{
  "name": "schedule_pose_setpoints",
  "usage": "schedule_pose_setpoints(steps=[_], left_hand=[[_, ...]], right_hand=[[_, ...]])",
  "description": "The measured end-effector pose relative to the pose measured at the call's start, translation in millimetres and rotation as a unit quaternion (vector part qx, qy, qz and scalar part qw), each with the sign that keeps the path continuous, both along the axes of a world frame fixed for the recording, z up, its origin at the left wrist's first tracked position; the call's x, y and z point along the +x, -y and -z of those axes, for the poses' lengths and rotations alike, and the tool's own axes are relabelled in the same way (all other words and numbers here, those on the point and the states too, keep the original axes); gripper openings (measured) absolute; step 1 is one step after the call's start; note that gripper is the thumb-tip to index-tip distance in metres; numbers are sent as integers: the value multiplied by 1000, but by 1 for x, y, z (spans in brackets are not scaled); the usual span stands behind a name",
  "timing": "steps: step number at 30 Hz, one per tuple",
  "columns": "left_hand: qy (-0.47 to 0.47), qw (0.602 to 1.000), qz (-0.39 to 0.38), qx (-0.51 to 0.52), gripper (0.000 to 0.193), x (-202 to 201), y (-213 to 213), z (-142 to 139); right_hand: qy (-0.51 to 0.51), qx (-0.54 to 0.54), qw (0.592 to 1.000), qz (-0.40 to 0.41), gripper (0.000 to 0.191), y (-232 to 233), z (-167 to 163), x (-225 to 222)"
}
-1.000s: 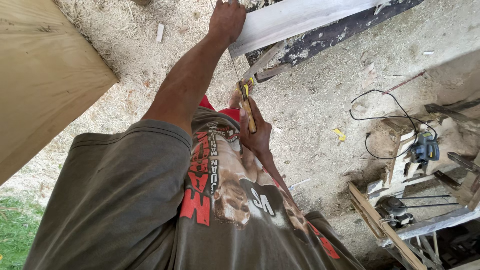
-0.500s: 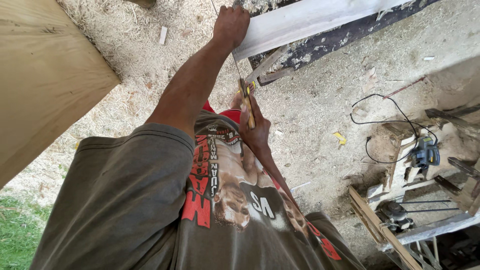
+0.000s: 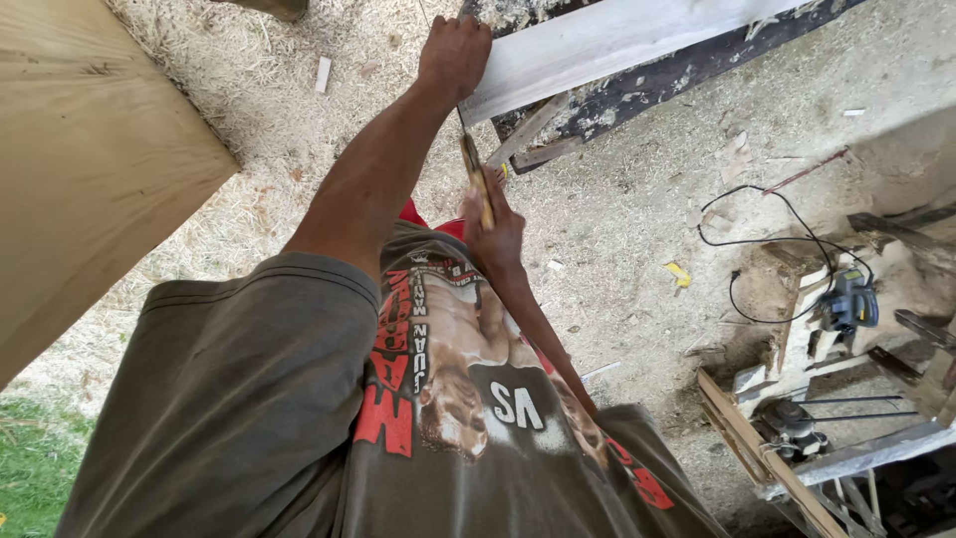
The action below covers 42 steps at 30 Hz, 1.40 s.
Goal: The person measures a long white wood plank with a tape measure and marks it with a pencil, then saws the plank with a hand saw. They reposition the plank on the workbench, take further measurements, and use a square to mark a straight cut line near the end of the clip.
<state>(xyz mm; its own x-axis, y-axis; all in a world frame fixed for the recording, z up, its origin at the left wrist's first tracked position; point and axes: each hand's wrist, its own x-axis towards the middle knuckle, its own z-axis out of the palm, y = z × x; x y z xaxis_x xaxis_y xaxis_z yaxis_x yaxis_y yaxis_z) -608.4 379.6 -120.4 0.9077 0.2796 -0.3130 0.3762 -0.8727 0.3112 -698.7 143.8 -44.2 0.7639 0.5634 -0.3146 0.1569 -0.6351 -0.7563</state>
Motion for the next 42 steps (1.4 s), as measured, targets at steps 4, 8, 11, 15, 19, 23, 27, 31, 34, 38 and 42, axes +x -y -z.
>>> schedule_pose_setpoints(steps=[4, 8, 11, 15, 19, 23, 27, 31, 34, 38, 42], left_hand=[[-13, 1000, -1, -28, 27, -2, -1, -1], [-38, 999, -1, -26, 28, -1, -3, -2], [-12, 1000, 0, -20, 26, -1, -2, -3], [-27, 999, 8, -27, 38, -2, 0, -2], [-42, 999, 10, -24, 41, 0, -3, 1], [18, 1000, -1, -10, 28, -1, -3, 2], [-24, 999, 4, -33, 48, -3, 0, 1], [-45, 998, 8, -30, 54, -2, -2, 2], [-7, 1000, 7, -8, 42, -1, -4, 5], [-19, 999, 16, -30, 60, -2, -3, 4], [-52, 998, 21, -42, 60, -1, -4, 1]], right_hand=[[64, 31, 997, -14, 43, 1, -5, -3], [78, 51, 995, -25, 42, 25, -31, -11], [44, 68, 996, -28, 40, 11, -20, -2], [48, 9, 999, -16, 45, -6, -3, 2], [92, 61, 994, -20, 42, 21, -20, -12], [72, 51, 996, -12, 43, 13, -14, -7], [49, 6, 999, -20, 45, -6, -4, 0], [60, 27, 998, -8, 44, 19, -30, -14], [17, 6, 1000, 9, 45, 19, -29, -12], [34, -37, 998, -34, 47, -5, -3, 1], [85, 46, 995, -24, 45, 17, -11, -10]])
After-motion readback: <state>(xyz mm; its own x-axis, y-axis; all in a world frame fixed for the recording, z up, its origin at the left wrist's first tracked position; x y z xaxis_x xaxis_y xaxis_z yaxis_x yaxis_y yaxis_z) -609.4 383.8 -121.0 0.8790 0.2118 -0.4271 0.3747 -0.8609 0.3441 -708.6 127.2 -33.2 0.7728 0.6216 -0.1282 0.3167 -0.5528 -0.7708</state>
